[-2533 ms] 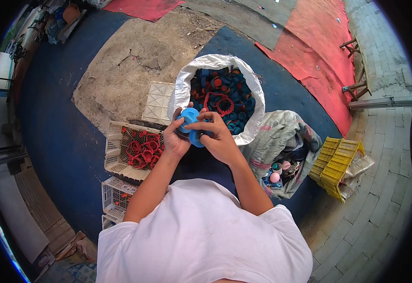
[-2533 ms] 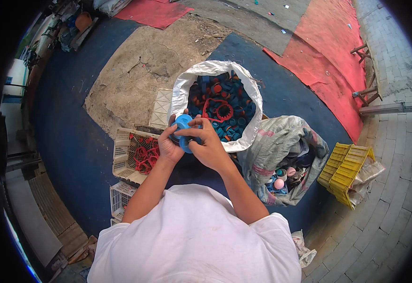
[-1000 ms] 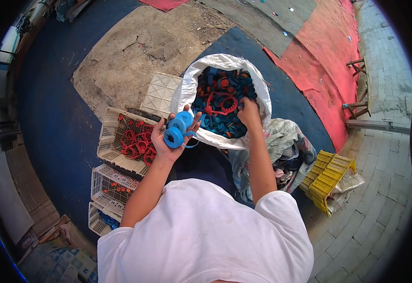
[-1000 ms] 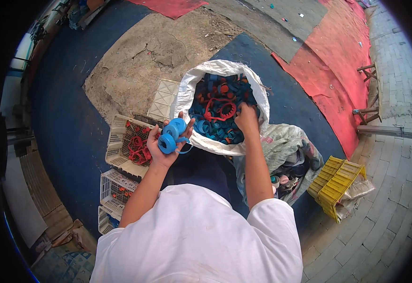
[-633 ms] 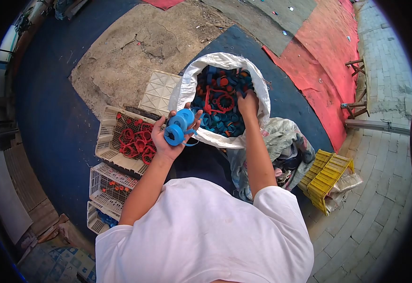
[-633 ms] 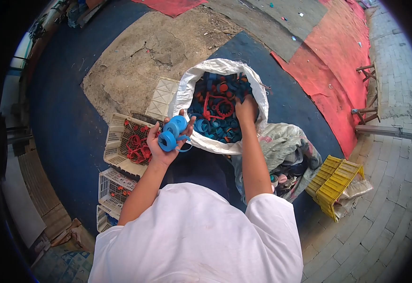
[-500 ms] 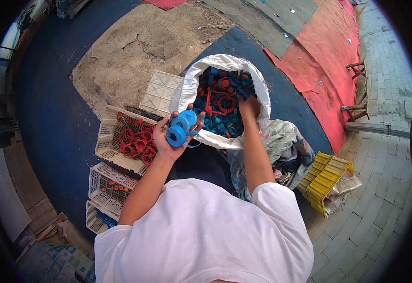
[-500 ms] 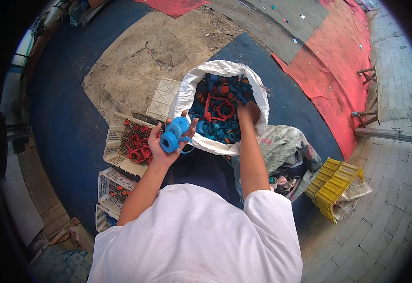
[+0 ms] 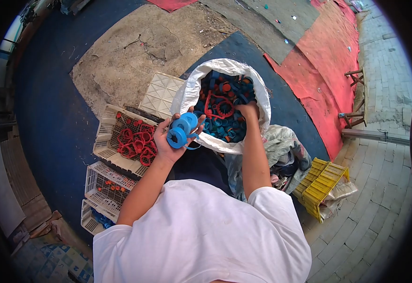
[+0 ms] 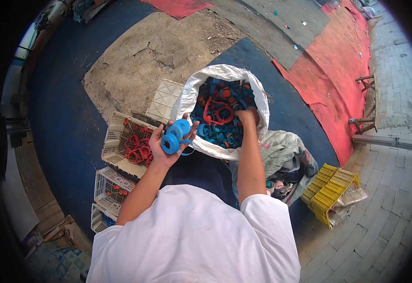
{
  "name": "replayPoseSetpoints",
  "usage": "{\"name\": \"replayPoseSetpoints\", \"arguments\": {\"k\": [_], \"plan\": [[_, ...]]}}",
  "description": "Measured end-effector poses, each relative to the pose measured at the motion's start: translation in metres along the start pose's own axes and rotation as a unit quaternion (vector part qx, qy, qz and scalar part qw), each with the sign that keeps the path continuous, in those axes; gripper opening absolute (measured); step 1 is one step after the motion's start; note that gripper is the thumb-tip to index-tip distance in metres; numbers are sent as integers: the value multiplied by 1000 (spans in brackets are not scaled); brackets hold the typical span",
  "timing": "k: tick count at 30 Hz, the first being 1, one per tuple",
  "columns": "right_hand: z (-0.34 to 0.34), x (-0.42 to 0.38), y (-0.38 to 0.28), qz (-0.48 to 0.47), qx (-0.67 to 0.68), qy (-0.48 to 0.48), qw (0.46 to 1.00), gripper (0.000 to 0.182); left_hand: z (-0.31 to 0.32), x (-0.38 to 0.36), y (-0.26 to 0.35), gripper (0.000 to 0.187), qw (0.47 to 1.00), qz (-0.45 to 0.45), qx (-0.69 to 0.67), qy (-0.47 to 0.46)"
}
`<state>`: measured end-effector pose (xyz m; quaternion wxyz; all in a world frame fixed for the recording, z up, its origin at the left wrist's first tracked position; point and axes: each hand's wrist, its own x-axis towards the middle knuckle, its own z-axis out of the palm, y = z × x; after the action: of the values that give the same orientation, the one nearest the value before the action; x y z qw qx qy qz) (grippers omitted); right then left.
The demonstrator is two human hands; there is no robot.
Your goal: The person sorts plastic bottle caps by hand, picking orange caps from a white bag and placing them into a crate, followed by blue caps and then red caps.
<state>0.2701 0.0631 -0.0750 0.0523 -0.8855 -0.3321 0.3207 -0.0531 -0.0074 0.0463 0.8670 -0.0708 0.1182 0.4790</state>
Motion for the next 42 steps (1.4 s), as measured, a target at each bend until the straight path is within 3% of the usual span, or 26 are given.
{"name": "replayPoseSetpoints", "arguments": {"k": [3, 6, 9, 12, 18, 21, 27, 30, 35, 38, 39, 42], "plan": [[16, 9, 5, 4, -36, 12, 999, 69, 2, 0, -2, 28, 1000, 11, -3, 22], [15, 5, 10, -32, 36, -15, 999, 60, 0, -1, 0, 29, 1000, -16, -5, 12], [25, -6, 13, -191, -1, 133, 973, 47, 2, -1, -2, 29, 999, -1, -1, 36], [26, -22, 12, -225, 59, 146, 961, 35, -5, 0, 3, 29, 1000, -18, -19, 15], [17, -68, 8, -319, 43, 217, 922, 13, -7, 1, 8, 29, 999, -35, -34, -14], [12, -82, 6, -354, 77, 237, 901, 14, 0, 1, 4, 30, 1000, -6, -16, 20], [-27, -169, -30, -327, 305, 107, 888, 15, -1, 7, 3, 44, 1000, -11, -13, 6], [-31, -199, -39, -401, 326, 81, 852, 15, 2, 9, 3, 54, 1000, -11, 15, 2], [-42, -228, -51, -548, 238, 20, 802, 28, -2, 16, 6, 56, 999, -17, 2, -29], [-35, -235, -51, -513, 209, -25, 832, 35, 11, 15, 4, 56, 1000, -13, 0, -28], [-35, -238, -55, -529, 240, -12, 814, 37, 12, 15, 4, 56, 1000, -15, -4, -27], [-45, -251, -58, -445, 272, -61, 851, 28, 10, 16, 3, 56, 999, -9, 10, -38]]}}
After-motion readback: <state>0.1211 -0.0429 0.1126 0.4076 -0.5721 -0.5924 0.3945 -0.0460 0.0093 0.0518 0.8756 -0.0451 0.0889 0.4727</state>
